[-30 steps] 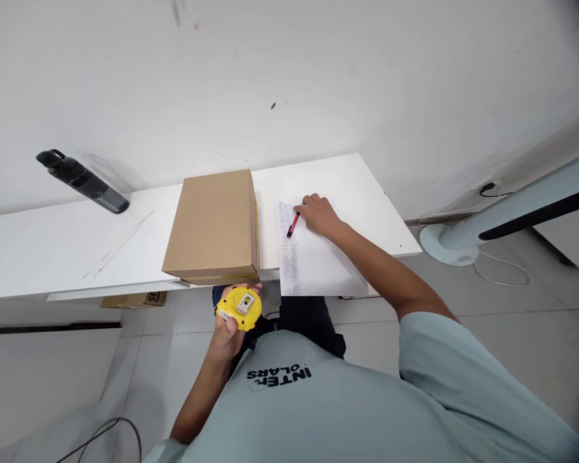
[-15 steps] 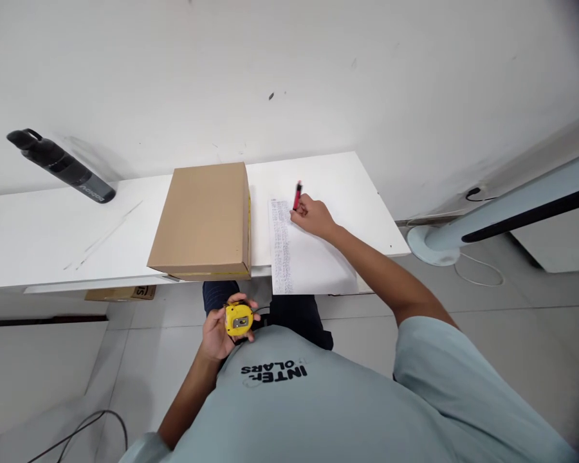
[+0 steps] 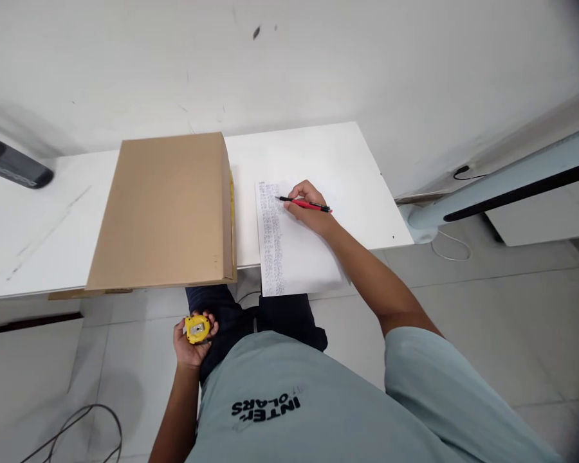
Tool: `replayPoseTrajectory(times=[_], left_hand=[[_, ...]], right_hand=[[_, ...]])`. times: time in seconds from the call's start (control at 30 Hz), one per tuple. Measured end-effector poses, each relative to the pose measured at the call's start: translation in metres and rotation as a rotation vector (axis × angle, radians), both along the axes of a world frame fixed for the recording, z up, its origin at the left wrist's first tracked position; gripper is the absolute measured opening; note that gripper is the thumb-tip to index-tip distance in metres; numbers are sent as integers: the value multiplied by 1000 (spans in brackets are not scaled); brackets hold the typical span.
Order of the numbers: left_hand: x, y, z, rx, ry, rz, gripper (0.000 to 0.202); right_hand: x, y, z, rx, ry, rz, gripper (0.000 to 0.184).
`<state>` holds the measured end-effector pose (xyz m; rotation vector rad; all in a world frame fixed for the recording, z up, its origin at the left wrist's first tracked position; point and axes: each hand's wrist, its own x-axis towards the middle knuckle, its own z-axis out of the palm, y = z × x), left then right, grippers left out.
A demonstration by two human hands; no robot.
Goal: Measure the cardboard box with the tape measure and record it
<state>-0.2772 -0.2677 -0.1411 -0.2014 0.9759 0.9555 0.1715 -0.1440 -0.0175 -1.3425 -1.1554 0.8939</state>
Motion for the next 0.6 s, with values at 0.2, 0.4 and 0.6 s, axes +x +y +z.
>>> replayPoseTrajectory(times=[0.2,0.4,0.6], left_hand=[[15,7,7,-83,74,43,29],[43,3,79,278,174,-294,26],[64,18,258,1375,830,-715,31]], right_hand=[[3,0,-1,10,-19,39,29],[-1,-2,4,-26,-45,23,66],[-1,-3,7,-24,-65,22,66]])
